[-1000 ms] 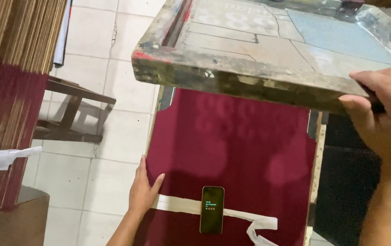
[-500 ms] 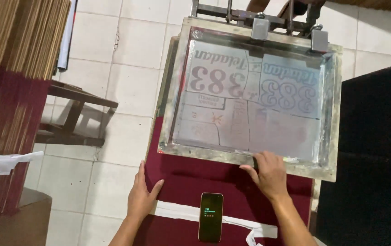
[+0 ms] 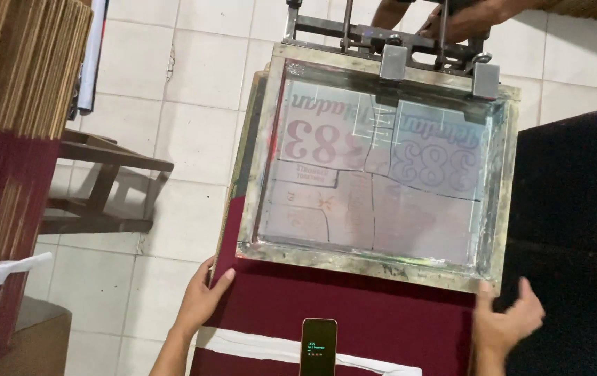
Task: Aligning a screen printing frame and checking the registration on a garment.
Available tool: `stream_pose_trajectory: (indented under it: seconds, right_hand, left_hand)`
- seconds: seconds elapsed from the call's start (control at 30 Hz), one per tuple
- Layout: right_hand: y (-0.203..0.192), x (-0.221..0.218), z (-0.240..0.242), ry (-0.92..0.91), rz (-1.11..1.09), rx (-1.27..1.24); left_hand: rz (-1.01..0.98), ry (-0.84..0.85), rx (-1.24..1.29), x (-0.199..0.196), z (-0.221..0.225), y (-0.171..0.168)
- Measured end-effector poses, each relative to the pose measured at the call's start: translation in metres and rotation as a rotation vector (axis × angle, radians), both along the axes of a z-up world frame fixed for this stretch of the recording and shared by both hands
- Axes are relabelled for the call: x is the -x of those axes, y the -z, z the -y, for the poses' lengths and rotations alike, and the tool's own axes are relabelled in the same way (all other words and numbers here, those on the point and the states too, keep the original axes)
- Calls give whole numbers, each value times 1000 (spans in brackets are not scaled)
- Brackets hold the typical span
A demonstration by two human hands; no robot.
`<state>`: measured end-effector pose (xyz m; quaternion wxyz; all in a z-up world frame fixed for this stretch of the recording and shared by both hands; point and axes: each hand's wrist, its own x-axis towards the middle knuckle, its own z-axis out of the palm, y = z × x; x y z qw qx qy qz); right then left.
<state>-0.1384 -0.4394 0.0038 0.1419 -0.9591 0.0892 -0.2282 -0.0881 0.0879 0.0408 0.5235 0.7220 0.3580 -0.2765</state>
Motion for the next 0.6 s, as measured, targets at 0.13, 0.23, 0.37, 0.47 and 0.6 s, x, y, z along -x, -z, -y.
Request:
stream_pose_trajectory:
  seconds: [0.13, 0.23, 0.37, 0.47, 0.6]
  right_hand:
    - [43, 40, 69, 719, -538, -1021]
    - [9, 19, 31, 824, -742, -1327]
    - [34, 32, 41, 808, -681, -1417]
    - [27, 22, 38, 806, -734, -1421]
    - [30, 24, 40, 803, -757, -1376]
  left_hand:
    - [-92, 27, 123, -26, 1, 5]
    - [-185, 36, 140, -33, 2, 0]
    - [-209, -1, 138, -41, 12, -14]
    - [-181, -77, 156, -32, 8, 7]
    - [-217, -90, 141, -39, 16, -9]
